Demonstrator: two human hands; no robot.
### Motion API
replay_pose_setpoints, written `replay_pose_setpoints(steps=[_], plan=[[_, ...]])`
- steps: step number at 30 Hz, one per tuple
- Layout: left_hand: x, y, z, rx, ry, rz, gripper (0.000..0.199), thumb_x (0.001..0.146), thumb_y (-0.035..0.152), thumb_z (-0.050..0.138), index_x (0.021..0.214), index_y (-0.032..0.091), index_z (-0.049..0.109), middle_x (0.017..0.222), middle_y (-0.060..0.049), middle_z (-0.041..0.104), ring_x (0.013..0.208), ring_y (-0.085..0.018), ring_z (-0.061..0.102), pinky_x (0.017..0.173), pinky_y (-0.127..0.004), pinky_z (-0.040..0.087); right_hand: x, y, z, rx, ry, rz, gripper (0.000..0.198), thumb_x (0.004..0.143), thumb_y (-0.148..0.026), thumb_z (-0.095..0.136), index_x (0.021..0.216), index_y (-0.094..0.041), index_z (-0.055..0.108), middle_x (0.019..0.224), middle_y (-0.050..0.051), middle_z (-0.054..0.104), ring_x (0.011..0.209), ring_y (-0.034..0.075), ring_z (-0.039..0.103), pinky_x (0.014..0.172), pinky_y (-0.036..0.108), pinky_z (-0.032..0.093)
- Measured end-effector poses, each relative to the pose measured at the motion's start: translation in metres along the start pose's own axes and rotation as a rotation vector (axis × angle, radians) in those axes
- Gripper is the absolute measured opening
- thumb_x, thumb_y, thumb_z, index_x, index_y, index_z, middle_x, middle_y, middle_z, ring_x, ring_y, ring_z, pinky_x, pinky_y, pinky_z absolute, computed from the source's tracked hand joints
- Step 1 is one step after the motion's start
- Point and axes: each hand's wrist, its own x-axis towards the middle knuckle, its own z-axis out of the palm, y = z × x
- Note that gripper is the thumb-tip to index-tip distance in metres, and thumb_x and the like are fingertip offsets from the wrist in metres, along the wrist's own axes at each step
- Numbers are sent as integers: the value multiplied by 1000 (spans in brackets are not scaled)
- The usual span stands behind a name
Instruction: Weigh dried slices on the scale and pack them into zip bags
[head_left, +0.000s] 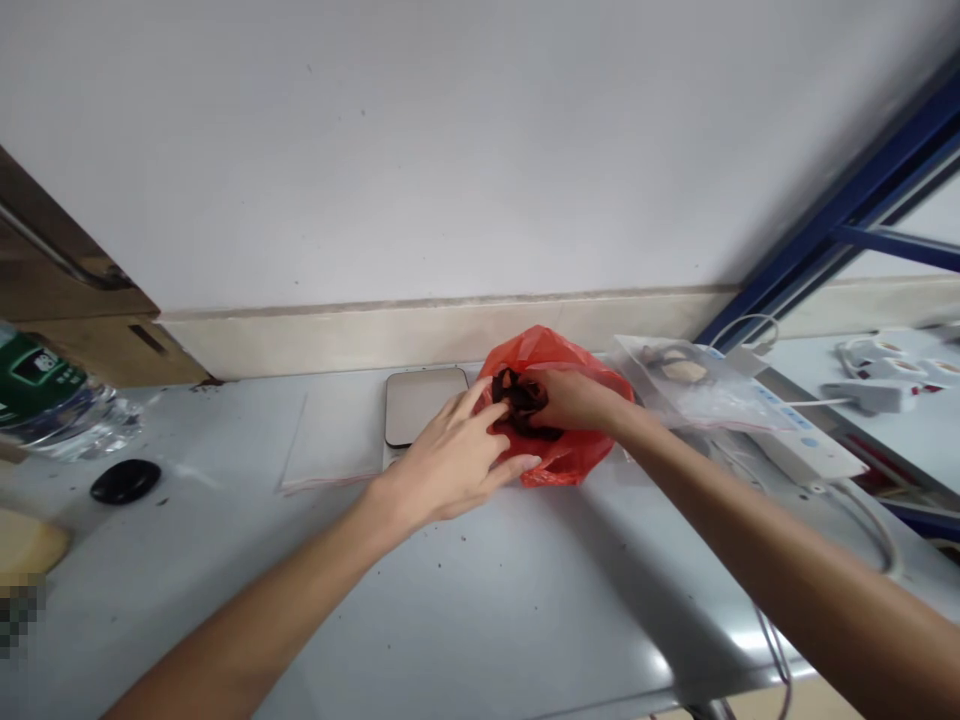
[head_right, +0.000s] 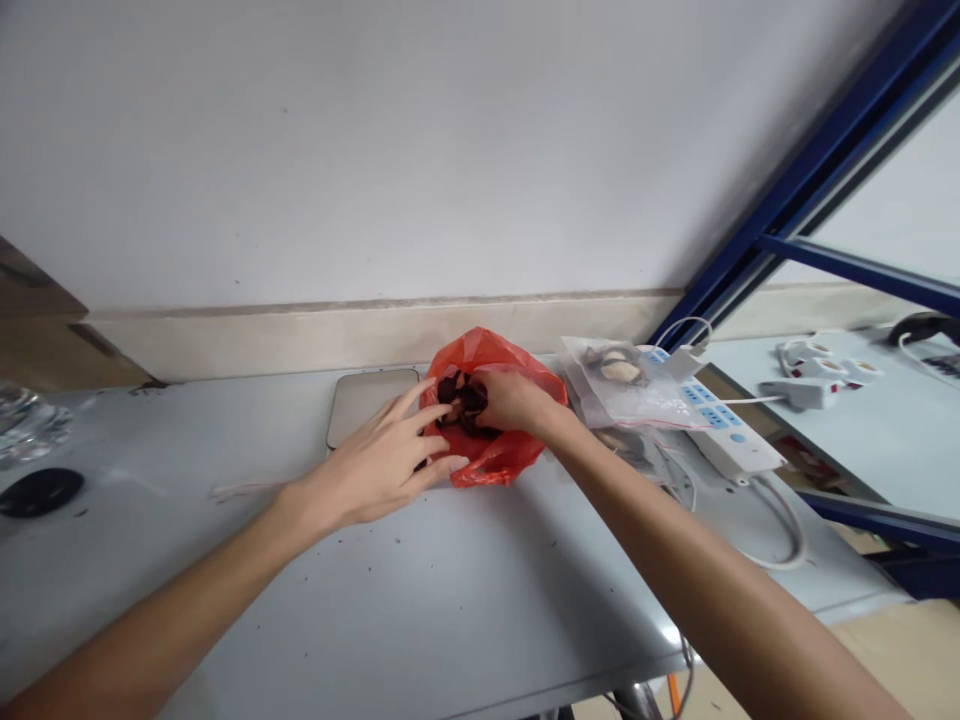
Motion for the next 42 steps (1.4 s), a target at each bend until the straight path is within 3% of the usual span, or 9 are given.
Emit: replay_pose_setpoints(steps=[5, 10, 14, 18, 22, 25, 31, 37, 42], plan=[[1, 1, 2, 31, -56, -15, 59, 110, 52, 38, 91, 17, 80, 143, -14, 65, 158, -33, 27, 123, -51, 38, -8, 1, -11, 45, -23, 110, 14, 79, -14, 64, 90, -20, 69, 84, 5, 74, 74, 21, 68, 62, 29, 48], [-2, -1, 0, -24, -14, -3, 50, 109, 48, 43, 94, 18, 80, 143, -13, 66, 157, -33, 30, 123, -52, 38, -11, 3, -23, 90, 5, 97, 14, 76, -11, 63, 86, -18, 71, 82, 3, 73, 77, 19, 67, 68, 28, 51], [-4, -5, -14, -105, 32, 72, 40, 109, 43, 47, 105, 21, 80, 141, -10, 67, 155, -31, 33, 122, -49, 41, -13, 5, -37, 95, 32, 56, 17, 72, -16, 64, 84, -20, 74, 76, 1, 71, 72, 19, 64, 66, 30, 51], [-9, -15, -38, -163, 154, 60, 37, 109, 40, 48, 105, 22, 79, 130, -8, 71, 135, -26, 56, 112, -41, 50, -16, 2, -50, 126, -16, 80, 23, 68, -19, 65, 87, -23, 78, 78, 1, 74, 70, 20, 65, 64, 31, 52], [-20, -31, -63, -117, 191, -34, 46, 109, 48, 42, 106, 20, 78, 118, -8, 75, 111, -25, 67, 99, -39, 53, -22, 0, -59, 218, -26, 95, 28, 69, -23, 66, 94, -24, 80, 82, 1, 77, 73, 21, 69, 64, 30, 54], [-32, -44, -79, -88, 127, -173, 48, 106, 53, 42, 107, 22, 78, 111, -6, 78, 101, -25, 71, 89, -37, 55, -24, -4, -65, 306, -42, 15, 26, 72, -26, 66, 94, -24, 81, 87, 1, 79, 80, 22, 72, 69, 31, 58], [-49, -67, -90, -35, -83, -443, 50, 99, 55, 47, 129, 24, 72, 135, -9, 72, 118, -30, 69, 93, -37, 54, -10, -40, -61, 365, -16, -112, 25, 78, -20, 69, 100, -24, 81, 98, 2, 81, 89, 21, 74, 79, 31, 60], [-43, -73, -76, -34, -254, -547, 57, 94, 52, 53, 141, 20, 60, 124, -11, 75, 102, -27, 72, 81, -32, 53, 16, -88, -34, 365, -118, -66, 23, 81, -10, 69, 101, -18, 78, 93, 4, 79, 69, 15, 69, 58, 23, 51], [-37, -78, -67, -32, -348, -564, 64, 90, 56, 57, 144, 21, 54, 121, -10, 73, 101, -27, 69, 76, -31, 49, 34, -97, -16, 276, -189, -28, 31, 81, -10, 72, 110, -17, 78, 83, 4, 76, 62, 13, 65, 53, 22, 46]])
